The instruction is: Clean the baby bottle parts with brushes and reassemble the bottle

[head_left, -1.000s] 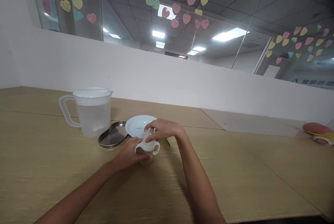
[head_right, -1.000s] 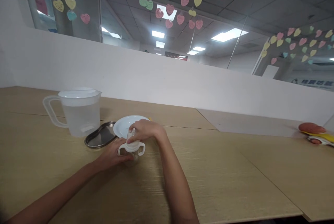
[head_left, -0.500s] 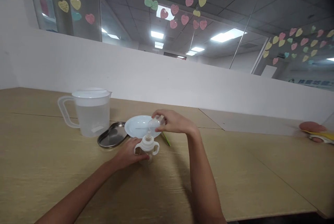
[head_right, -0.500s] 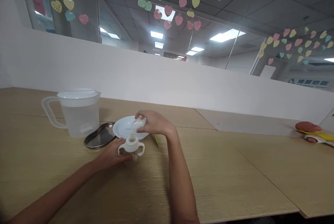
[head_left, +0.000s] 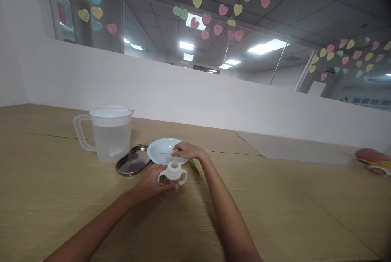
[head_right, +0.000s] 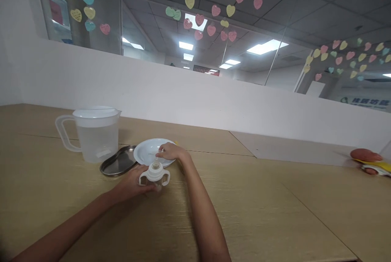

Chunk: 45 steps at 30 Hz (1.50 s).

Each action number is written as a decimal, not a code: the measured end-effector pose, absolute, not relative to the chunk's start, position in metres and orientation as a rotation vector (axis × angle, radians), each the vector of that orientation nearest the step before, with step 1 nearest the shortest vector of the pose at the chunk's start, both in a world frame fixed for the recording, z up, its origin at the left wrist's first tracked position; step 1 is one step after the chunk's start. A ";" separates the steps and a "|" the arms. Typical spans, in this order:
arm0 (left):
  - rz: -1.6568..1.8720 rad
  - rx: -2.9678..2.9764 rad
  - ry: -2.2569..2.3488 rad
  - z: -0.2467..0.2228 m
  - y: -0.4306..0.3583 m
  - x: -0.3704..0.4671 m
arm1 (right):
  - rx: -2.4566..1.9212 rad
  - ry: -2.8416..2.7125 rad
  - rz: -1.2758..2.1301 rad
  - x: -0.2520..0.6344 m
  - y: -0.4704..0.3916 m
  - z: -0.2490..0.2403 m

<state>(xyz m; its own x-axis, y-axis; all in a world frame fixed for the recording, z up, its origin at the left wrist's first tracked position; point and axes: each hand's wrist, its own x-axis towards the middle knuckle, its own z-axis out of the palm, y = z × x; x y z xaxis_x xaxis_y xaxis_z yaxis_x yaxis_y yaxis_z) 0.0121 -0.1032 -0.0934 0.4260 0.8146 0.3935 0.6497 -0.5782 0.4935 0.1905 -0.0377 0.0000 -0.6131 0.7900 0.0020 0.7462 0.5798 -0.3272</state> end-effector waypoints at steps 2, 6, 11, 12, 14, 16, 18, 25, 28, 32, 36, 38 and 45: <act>0.895 2.414 1.261 -0.093 -0.103 0.012 | -1.285 -2.675 0.453 0.190 -0.037 -0.002; 0.884 2.421 1.238 -0.093 -0.103 0.012 | -1.284 -2.683 0.488 0.191 -0.033 -0.006; 0.909 2.408 1.235 -0.094 -0.103 0.013 | -1.315 -2.636 0.511 0.192 -0.027 -0.012; 0.906 2.402 1.238 -0.094 -0.104 0.013 | -1.329 -2.622 0.511 0.191 -0.026 -0.013; 0.896 2.402 1.240 -0.094 -0.104 0.013 | -1.363 -2.600 0.505 0.189 -0.025 -0.016; 0.885 2.409 1.237 -0.093 -0.105 0.013 | -1.392 -2.597 0.502 0.185 -0.025 -0.019; 0.881 2.414 1.225 -0.092 -0.105 0.013 | -1.409 -2.608 0.505 0.180 -0.026 -0.023; 0.873 2.418 1.241 -0.090 -0.108 0.013 | -1.392 -2.561 0.414 0.181 -0.033 -0.013; 0.867 2.406 1.254 -0.089 -0.109 0.013 | -1.350 -2.504 0.346 0.195 -0.044 0.008; 0.882 2.409 1.220 -0.086 -0.111 0.015 | -1.305 -2.584 0.471 0.201 -0.077 0.034; 0.891 2.373 1.223 -0.083 -0.113 0.017 | -1.477 -2.770 0.206 0.182 -0.109 0.040; 0.889 2.354 1.209 -0.081 -0.113 0.017 | -1.536 -2.775 0.011 0.172 -0.116 0.037; 0.898 2.255 1.057 -0.075 -0.116 0.019 | -1.437 -2.871 -0.053 0.169 -0.112 0.034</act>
